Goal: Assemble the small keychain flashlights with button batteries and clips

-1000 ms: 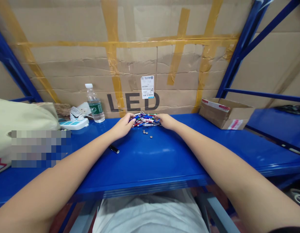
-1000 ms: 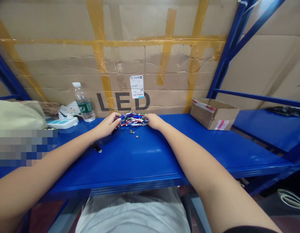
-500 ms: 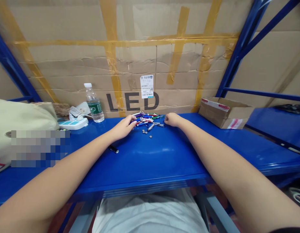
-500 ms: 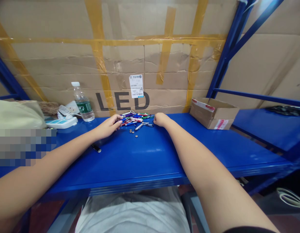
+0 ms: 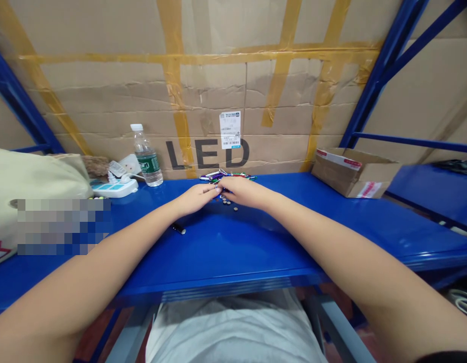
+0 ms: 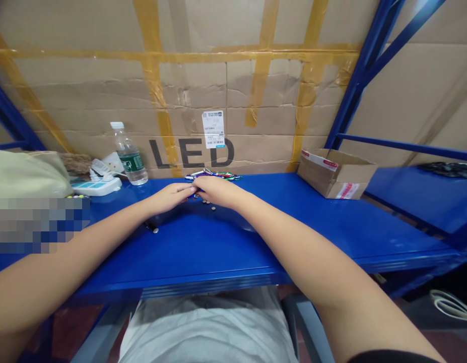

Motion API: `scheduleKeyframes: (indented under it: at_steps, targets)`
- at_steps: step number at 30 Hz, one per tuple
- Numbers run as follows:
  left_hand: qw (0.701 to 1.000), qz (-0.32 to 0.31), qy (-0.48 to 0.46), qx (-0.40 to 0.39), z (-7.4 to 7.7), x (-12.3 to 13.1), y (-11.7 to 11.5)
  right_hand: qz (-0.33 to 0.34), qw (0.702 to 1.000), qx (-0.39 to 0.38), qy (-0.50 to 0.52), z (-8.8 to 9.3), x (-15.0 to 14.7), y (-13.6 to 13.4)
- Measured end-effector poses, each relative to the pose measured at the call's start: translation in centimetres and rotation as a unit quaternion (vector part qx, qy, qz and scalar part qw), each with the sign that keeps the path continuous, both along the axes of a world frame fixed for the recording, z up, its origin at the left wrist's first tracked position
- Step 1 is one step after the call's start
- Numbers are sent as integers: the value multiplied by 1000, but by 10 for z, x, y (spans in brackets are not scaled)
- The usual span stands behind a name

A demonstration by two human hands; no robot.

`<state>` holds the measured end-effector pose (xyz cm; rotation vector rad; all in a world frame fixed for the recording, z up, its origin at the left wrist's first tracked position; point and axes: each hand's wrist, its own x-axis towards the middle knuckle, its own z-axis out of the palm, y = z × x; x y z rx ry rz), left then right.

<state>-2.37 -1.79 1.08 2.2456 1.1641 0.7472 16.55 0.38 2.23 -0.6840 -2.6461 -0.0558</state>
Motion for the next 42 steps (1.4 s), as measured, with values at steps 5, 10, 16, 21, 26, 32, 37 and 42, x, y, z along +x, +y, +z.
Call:
scheduleKeyframes:
  at_steps: [5,10,16,21,26,32,37,42]
  targets:
    - [999,-4,-34,-21,0,-1,0,-34,996,-46,64,0,5,1]
    - [995,27,-74,-55,4,4,-1,-100,994,25,-41,1,5,-3]
    - [997,34,-52,-50,-2,5,2,-190,968,104,-128,1,-4,-7]
    - [998,54,-10,13,-4,1,4,-163,984,31,-66,-4,-1,4]
    - [997,68,-18,7,2,1,1,-59,994,-76,-44,-9,3,11]
    - [999,25,-16,-22,3,4,-1,-48,994,-2,-99,-6,-2,-4]
    - [999,45,11,27,2,4,0,-127,981,50,-138,-3,-4,-5]
    - [990,93,44,97,3,2,1,-136,987,6,-87,-6,4,6]
